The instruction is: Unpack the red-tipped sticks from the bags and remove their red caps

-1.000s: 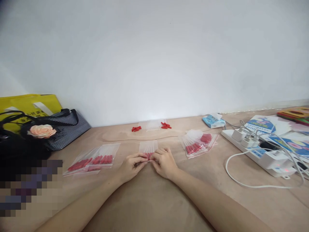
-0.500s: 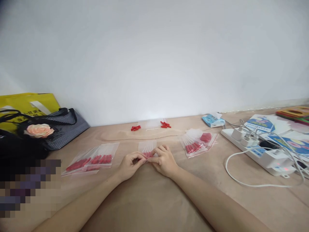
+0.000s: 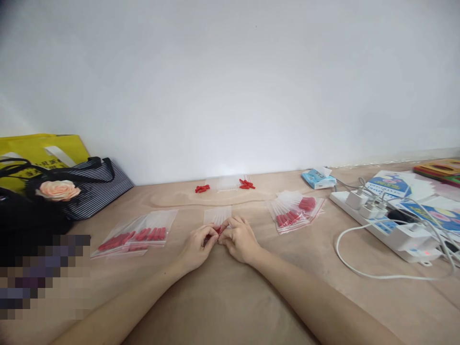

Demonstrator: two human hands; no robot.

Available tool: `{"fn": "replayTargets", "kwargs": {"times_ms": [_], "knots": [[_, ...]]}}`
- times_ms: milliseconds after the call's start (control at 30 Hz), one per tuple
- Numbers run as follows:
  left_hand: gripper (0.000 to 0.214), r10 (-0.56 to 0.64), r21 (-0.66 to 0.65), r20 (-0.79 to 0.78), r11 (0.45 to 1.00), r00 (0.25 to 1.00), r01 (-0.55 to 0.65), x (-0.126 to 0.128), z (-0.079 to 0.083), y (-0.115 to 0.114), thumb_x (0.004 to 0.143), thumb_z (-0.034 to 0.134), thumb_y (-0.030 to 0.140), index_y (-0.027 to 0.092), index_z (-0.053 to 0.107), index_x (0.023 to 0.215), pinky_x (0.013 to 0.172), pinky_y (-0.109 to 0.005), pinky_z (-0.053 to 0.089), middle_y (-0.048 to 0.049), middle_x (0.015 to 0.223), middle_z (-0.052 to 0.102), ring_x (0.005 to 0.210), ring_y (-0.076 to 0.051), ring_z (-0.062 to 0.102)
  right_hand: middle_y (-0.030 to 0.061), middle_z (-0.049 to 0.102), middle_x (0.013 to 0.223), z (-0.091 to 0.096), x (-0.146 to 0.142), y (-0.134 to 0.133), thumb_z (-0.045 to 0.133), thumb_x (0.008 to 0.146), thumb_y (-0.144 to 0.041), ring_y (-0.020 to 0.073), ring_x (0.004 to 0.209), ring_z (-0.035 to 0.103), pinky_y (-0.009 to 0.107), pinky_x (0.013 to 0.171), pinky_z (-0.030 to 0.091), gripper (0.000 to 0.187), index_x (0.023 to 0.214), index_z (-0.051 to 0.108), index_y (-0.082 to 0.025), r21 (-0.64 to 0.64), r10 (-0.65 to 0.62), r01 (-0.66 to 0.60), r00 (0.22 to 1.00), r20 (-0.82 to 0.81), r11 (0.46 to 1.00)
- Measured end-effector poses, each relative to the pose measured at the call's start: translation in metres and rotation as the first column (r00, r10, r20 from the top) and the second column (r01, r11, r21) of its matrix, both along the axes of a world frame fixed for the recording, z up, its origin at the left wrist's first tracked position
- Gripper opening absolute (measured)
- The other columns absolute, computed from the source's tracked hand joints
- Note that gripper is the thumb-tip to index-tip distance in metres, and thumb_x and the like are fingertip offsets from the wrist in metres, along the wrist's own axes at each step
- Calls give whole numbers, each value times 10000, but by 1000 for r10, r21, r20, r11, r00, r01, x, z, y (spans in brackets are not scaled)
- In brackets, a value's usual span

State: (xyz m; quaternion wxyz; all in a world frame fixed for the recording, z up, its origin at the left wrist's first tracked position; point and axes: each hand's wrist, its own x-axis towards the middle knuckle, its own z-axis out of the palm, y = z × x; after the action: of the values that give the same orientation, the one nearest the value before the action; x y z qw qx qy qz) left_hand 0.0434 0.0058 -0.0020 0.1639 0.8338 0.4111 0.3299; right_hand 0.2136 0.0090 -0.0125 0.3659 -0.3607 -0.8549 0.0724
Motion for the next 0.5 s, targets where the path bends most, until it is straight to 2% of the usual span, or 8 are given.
{"fn": "replayTargets", "kwargs": {"times_ms": [267, 333, 500], "knots": [[162, 157, 25, -18, 987, 987, -156, -1, -2, 3, 822, 394, 197, 184, 504, 704, 689, -301, 438, -30, 785, 612, 781, -169, 577, 10, 541, 926, 4, -4, -7, 590, 714, -129, 155, 896, 474, 323, 793, 304, 127, 694, 653, -237, -64, 20, -18, 999, 32, 998], [164, 172, 20, 14, 985, 985, -172, -2, -2, 4, 829, 385, 217, 186, 493, 710, 702, -302, 440, -34, 807, 614, 806, -170, 578, 18, 523, 977, 5, -3, -9, 599, 705, -134, 166, 928, 466, 326, 794, 310, 123, 705, 659, -241, -81, 0, 3, 1000, 29, 997], [137, 300, 62, 128, 949, 945, -310, -5, -2, 2, 837, 359, 233, 188, 464, 763, 721, -327, 455, -62, 877, 613, 831, -180, 586, 34, 516, 1045, 7, 4, -10, 576, 722, -154, 193, 1000, 442, 358, 820, 300, 119, 714, 658, -239, -87, -38, 43, 998, 59, 995]]}}
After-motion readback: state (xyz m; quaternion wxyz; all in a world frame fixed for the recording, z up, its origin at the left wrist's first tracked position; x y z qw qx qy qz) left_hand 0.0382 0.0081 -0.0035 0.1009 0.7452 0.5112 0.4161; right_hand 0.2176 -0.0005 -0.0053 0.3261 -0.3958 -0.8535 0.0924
